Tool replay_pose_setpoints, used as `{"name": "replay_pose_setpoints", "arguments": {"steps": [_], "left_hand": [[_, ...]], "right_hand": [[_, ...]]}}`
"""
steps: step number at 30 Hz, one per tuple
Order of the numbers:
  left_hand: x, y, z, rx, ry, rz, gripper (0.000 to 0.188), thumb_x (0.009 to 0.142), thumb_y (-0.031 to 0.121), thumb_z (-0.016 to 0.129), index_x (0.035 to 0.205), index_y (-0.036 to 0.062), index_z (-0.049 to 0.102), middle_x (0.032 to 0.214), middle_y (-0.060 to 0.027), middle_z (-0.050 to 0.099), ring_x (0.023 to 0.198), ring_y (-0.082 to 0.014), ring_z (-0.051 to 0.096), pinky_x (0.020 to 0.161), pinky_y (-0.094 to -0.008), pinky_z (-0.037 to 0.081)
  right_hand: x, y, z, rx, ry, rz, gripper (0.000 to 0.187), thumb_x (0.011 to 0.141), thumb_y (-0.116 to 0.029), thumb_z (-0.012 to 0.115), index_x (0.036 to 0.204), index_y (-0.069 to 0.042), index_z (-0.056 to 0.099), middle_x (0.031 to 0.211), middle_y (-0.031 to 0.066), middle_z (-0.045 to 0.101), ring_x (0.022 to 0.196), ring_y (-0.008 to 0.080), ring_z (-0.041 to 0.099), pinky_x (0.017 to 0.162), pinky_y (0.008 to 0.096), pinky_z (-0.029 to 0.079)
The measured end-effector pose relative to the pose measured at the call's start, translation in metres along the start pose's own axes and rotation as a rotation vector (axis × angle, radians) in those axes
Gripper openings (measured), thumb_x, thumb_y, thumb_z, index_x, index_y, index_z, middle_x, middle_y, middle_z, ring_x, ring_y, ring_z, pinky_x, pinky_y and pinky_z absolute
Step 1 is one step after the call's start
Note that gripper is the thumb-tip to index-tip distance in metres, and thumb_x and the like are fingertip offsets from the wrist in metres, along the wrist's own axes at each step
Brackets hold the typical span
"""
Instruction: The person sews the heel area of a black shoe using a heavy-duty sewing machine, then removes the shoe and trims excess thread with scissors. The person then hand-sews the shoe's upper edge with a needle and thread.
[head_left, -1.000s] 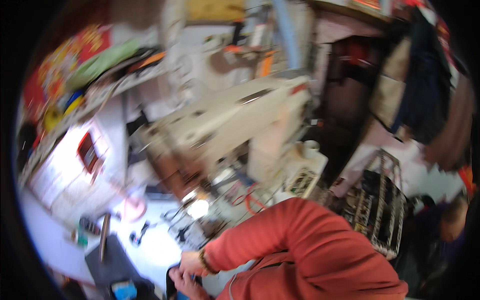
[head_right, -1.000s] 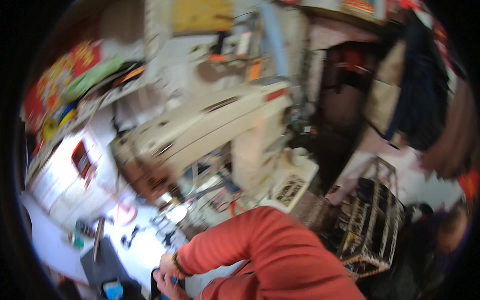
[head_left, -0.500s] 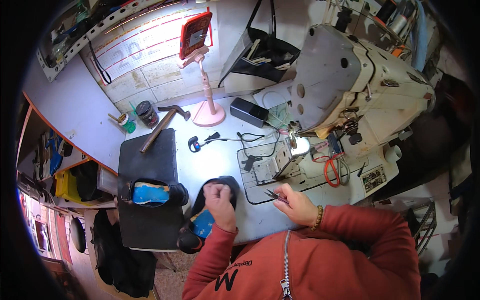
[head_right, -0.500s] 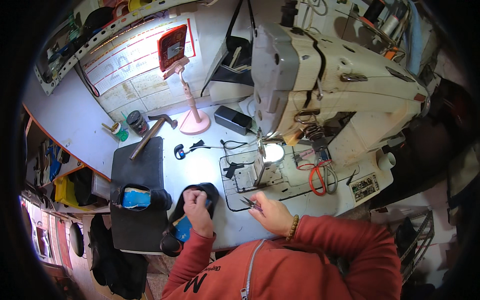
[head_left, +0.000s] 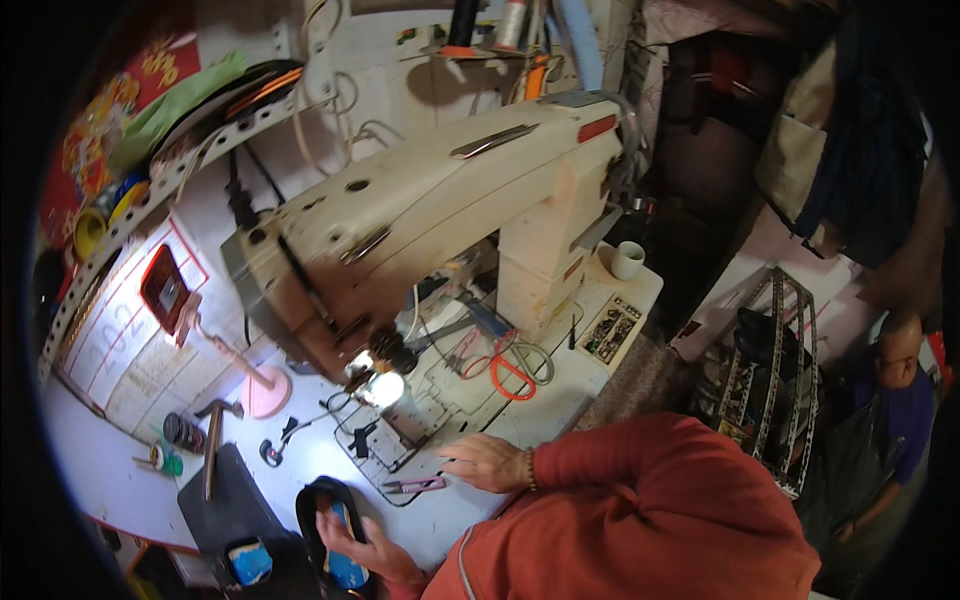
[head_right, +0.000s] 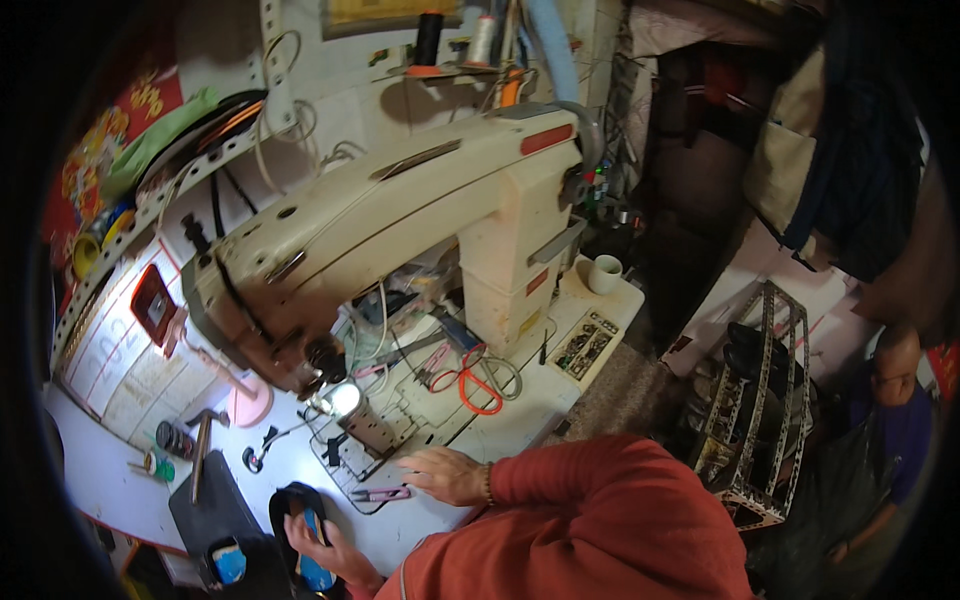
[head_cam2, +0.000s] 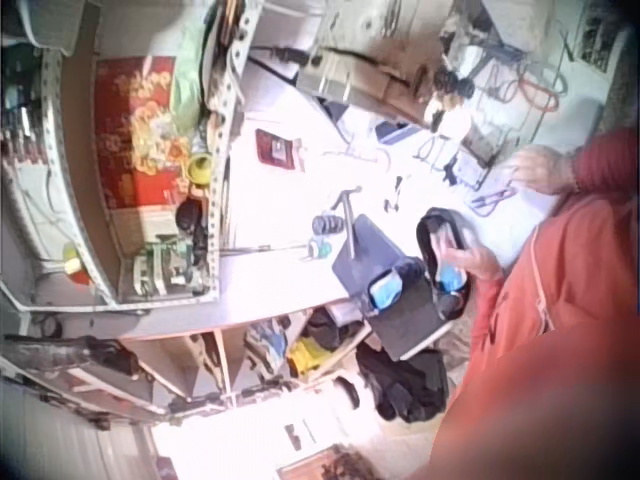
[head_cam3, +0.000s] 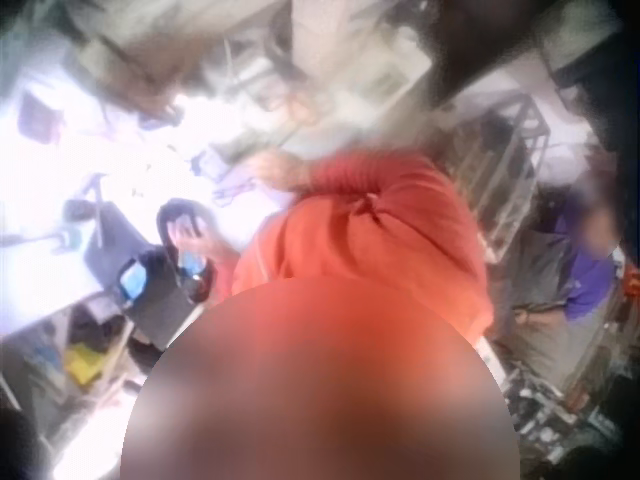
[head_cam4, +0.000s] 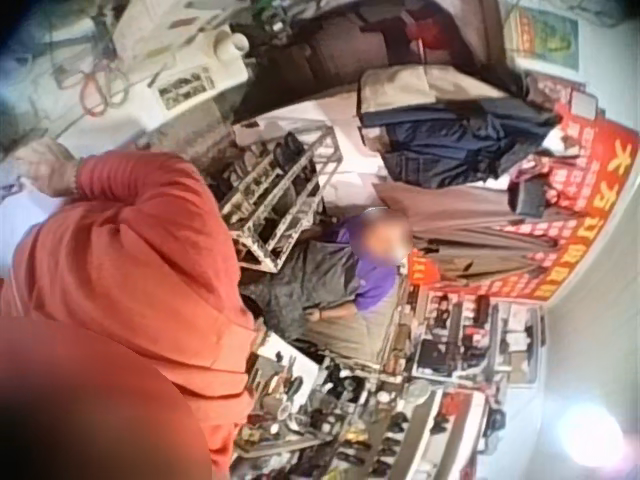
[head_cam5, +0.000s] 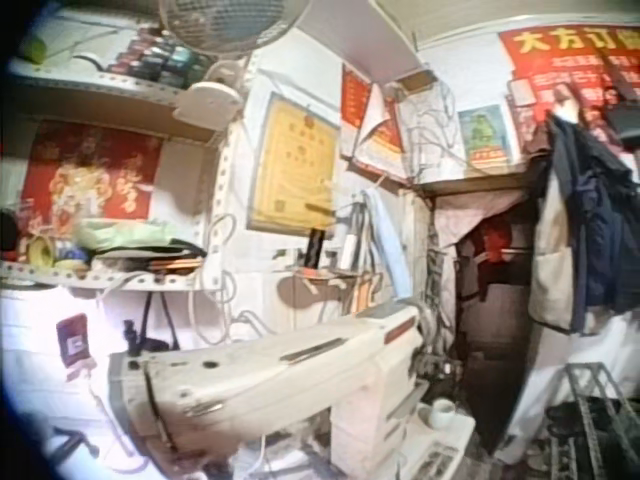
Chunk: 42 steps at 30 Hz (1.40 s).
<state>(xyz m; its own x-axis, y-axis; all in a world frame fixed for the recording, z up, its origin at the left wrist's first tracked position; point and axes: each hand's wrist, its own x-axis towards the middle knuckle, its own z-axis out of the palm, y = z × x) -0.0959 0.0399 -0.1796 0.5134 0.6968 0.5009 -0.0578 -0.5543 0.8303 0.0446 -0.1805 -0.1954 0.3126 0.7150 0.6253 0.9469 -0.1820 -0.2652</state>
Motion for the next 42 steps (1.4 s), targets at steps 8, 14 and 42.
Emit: {"name": "replay_pose_setpoints", "arguments": {"steps": [8, 14, 42], "left_hand": [[-0.078, -0.028, 0.007, 0.451, -0.294, 0.141, 0.056, 0.089, 0.024, 0.06, 0.136, -0.0034, 0.042, 0.146, -0.0255, 0.034, 0.131, -0.0413, 0.037, 0.11, -0.0519, 0.027], [-0.086, -0.027, 0.021, 0.653, -0.357, 0.136, 0.063, 0.09, 0.035, 0.062, 0.138, -0.0005, 0.045, 0.144, -0.0291, 0.037, 0.132, -0.0464, 0.036, 0.111, -0.059, 0.023], [-0.096, 0.029, 0.081, 0.676, -0.432, 0.745, 0.059, 0.084, 0.02, 0.061, 0.134, -0.0035, 0.042, 0.149, -0.0298, 0.028, 0.136, -0.0459, 0.03, 0.113, -0.0535, 0.022]], "right_hand": [[-0.1, 0.074, -0.104, -0.475, 0.211, 0.768, 0.058, 0.079, -0.031, 0.069, 0.123, 0.002, 0.051, 0.136, 0.0209, 0.045, 0.123, 0.0388, 0.044, 0.103, 0.0474, 0.035], [-0.124, 0.104, -0.104, -0.49, 0.34, 0.949, 0.063, 0.081, -0.034, 0.068, 0.126, 0.006, 0.05, 0.138, 0.0257, 0.043, 0.124, 0.0423, 0.041, 0.106, 0.0493, 0.031], [-0.153, 0.116, -0.109, -0.409, 0.495, 0.843, 0.047, 0.084, -0.032, 0.065, 0.12, -0.004, 0.051, 0.133, 0.0153, 0.048, 0.122, 0.0312, 0.046, 0.102, 0.0499, 0.033]]}}
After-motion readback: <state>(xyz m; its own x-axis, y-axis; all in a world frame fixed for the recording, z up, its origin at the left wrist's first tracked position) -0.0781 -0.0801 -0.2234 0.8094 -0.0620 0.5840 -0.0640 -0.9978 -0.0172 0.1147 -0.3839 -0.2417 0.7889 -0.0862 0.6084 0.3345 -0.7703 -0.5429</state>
